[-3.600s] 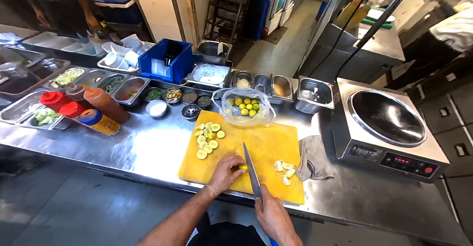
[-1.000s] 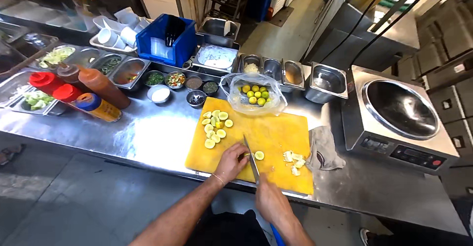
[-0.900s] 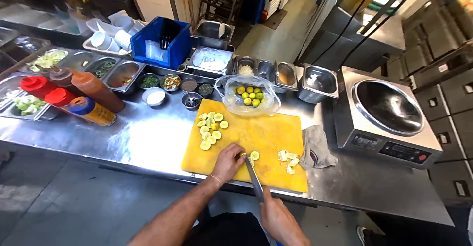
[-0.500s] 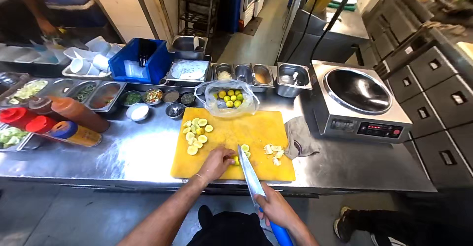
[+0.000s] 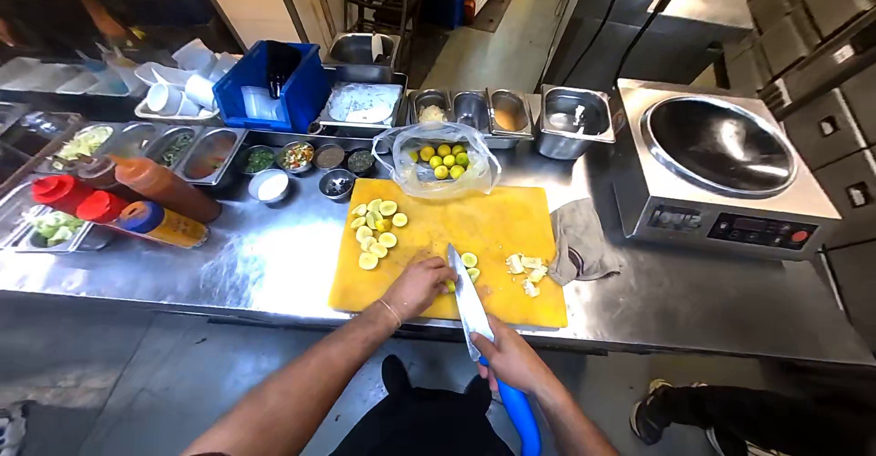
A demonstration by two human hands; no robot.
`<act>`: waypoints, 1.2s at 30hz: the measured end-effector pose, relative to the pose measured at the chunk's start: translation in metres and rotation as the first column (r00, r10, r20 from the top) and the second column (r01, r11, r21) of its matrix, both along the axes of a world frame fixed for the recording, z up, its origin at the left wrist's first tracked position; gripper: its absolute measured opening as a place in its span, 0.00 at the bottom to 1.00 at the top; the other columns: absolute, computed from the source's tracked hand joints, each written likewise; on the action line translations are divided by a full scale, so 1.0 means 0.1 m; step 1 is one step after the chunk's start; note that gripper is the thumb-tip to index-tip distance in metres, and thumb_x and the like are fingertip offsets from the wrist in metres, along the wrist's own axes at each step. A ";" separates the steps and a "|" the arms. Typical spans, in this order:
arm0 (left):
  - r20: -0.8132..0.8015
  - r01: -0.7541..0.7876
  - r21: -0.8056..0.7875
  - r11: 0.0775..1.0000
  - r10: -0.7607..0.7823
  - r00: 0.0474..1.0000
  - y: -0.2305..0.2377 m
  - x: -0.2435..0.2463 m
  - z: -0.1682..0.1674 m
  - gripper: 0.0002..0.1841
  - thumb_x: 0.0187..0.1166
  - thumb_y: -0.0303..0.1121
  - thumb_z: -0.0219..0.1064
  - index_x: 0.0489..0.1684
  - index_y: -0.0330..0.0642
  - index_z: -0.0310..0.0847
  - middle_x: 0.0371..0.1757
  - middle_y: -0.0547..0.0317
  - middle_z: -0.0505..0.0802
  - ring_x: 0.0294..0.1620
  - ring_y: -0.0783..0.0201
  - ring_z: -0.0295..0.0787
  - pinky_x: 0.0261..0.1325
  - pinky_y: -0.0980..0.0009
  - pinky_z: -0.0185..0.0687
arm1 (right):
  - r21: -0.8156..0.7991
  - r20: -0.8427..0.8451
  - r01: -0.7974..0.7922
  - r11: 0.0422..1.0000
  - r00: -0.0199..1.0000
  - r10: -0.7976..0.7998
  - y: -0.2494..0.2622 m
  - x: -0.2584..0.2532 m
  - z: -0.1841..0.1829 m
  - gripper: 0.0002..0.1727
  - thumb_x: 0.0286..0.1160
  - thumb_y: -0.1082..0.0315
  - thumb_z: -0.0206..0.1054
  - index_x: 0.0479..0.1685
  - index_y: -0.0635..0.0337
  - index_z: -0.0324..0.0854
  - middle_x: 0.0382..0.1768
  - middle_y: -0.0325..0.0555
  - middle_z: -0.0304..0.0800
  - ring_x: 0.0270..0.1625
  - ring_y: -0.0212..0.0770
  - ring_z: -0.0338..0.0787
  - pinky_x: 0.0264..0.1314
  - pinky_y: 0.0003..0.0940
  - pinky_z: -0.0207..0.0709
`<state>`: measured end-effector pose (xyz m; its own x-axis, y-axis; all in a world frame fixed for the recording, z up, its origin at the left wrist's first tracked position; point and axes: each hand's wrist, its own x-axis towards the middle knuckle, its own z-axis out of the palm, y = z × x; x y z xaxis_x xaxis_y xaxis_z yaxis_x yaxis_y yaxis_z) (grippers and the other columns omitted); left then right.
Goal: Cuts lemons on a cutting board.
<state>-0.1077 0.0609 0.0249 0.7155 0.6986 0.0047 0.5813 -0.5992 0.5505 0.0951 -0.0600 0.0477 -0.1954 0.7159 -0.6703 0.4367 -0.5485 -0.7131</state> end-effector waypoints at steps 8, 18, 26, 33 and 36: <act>0.019 -0.001 0.013 1.000 0.001 1.000 -0.01 -0.01 -0.03 0.10 0.76 0.25 0.72 0.52 0.44 0.92 0.55 0.53 0.93 0.55 0.55 0.92 0.62 0.54 0.87 | 0.022 0.206 -0.041 0.999 0.978 0.036 0.51 -0.28 0.00 0.19 0.93 0.55 0.53 0.70 0.58 0.67 0.25 0.47 0.85 0.18 0.39 0.87 0.26 0.35 0.86; 0.196 -0.148 0.006 0.989 0.144 0.970 -0.12 -0.26 -0.15 0.09 0.72 0.24 0.76 0.47 0.39 0.90 0.51 0.51 0.92 0.49 0.58 0.92 0.58 0.59 0.90 | -0.107 0.439 -0.208 0.972 0.868 0.234 -0.43 -0.11 0.28 0.23 0.91 0.53 0.52 0.78 0.53 0.64 0.39 0.55 0.89 0.38 0.54 0.93 0.44 0.52 0.87; 0.197 -0.145 -0.099 0.984 0.162 0.967 -0.16 -0.32 -0.14 0.20 0.73 0.31 0.78 0.64 0.41 0.84 0.55 0.52 0.92 0.54 0.59 0.92 0.65 0.61 0.87 | 0.221 0.563 -0.226 0.949 0.824 0.066 -0.66 0.00 0.30 0.34 0.79 0.56 0.60 0.89 0.31 0.65 0.36 0.49 0.93 0.36 0.55 0.93 0.38 0.60 0.83; 0.201 -0.162 -0.113 0.980 0.182 0.963 -0.17 -0.29 -0.17 0.27 0.76 0.30 0.76 0.75 0.39 0.75 0.56 0.53 0.94 0.57 0.58 0.92 0.68 0.58 0.86 | 0.334 0.524 -0.215 0.918 0.852 0.009 -0.99 0.13 0.30 0.32 0.75 0.60 0.64 0.84 0.36 0.75 0.37 0.51 0.95 0.33 0.55 0.93 0.36 0.61 0.84; 0.182 -0.152 -0.130 0.980 0.174 0.968 -0.15 -0.29 -0.15 0.29 0.76 0.29 0.75 0.78 0.41 0.71 0.56 0.56 0.94 0.57 0.59 0.92 0.67 0.58 0.86 | 0.306 0.539 -0.236 0.922 0.842 0.037 -1.04 0.14 0.32 0.31 0.76 0.59 0.64 0.83 0.33 0.76 0.41 0.52 0.96 0.38 0.56 0.95 0.38 0.62 0.85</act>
